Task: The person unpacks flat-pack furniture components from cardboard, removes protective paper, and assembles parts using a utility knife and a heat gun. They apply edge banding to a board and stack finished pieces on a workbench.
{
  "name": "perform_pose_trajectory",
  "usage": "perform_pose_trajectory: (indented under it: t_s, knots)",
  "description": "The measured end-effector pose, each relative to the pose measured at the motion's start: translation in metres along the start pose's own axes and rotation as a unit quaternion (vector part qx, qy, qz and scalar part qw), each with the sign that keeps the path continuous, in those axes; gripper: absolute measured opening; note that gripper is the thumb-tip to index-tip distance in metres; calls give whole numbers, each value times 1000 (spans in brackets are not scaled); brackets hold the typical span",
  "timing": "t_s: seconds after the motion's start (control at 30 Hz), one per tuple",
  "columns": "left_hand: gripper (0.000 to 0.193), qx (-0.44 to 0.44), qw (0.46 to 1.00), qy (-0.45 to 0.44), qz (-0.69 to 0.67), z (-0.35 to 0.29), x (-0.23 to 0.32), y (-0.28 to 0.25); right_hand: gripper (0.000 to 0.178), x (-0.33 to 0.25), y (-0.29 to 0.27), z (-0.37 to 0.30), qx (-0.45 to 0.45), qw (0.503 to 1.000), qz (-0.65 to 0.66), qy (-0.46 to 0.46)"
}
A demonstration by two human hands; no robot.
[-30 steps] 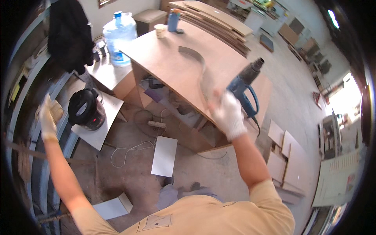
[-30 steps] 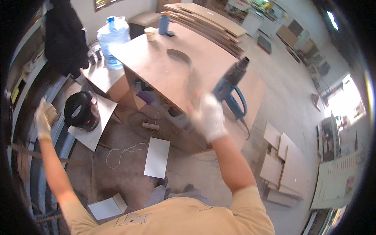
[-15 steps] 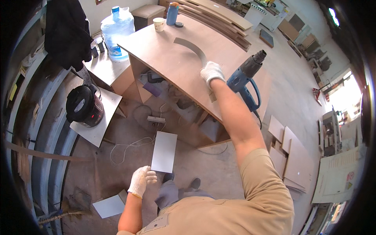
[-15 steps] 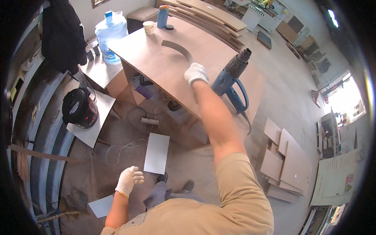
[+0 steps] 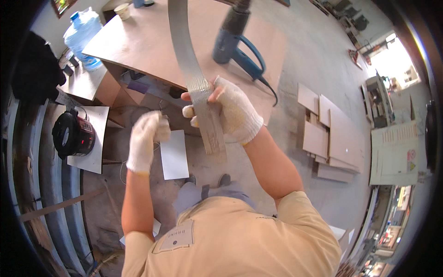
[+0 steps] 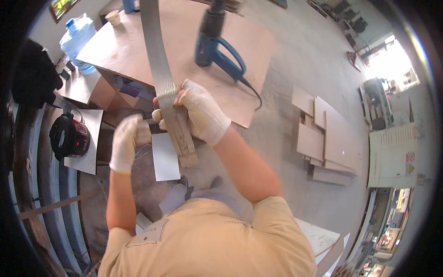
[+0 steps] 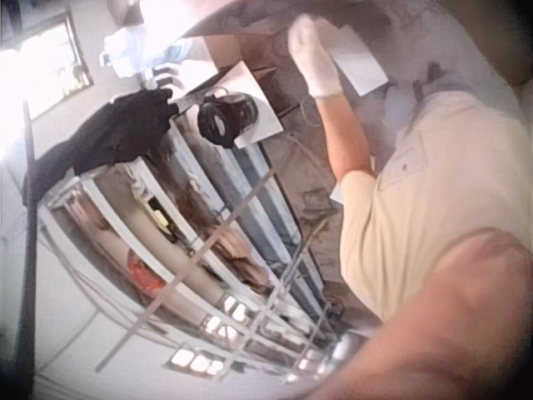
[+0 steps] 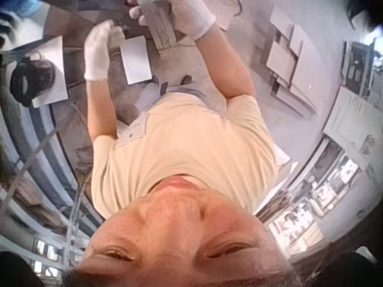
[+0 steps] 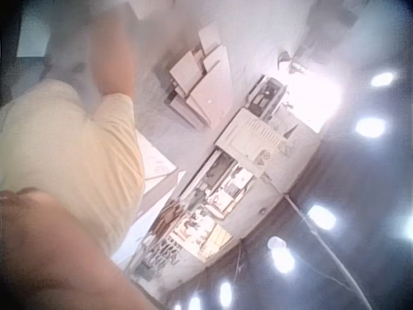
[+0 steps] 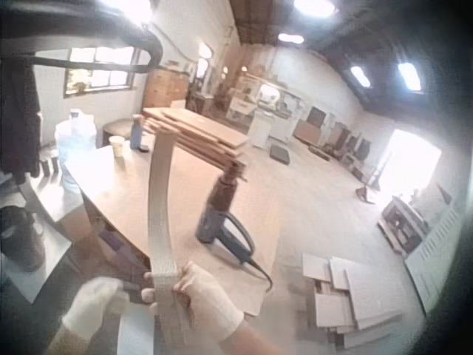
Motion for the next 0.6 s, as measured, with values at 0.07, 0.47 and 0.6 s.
perform_pose_trajectory:
  t_s: [0.07, 0.47, 0.6]
  knots:
    - [38, 2, 999, 32, 43, 30, 48, 45, 55, -17, -11, -38, -2, 997, -21, -79]
    - [45, 52, 997, 36, 44, 179, 75, 217, 108, -169, -152, -240, 192, 885, -223, -360]
    - [25, 62, 995, -60, -52, 186, 26, 239, 103, -196, -189, -251, 214, 874, -202, -388]
Point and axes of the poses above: each hand's wrist, its own z-axis towards the middle knuckle, its own y-axis out of the palm, x = y × z, the point moved 3 cm from there along z, towards the middle knuckle, and after that the axes turned 12 degrees about z, right-handed, at the moved point
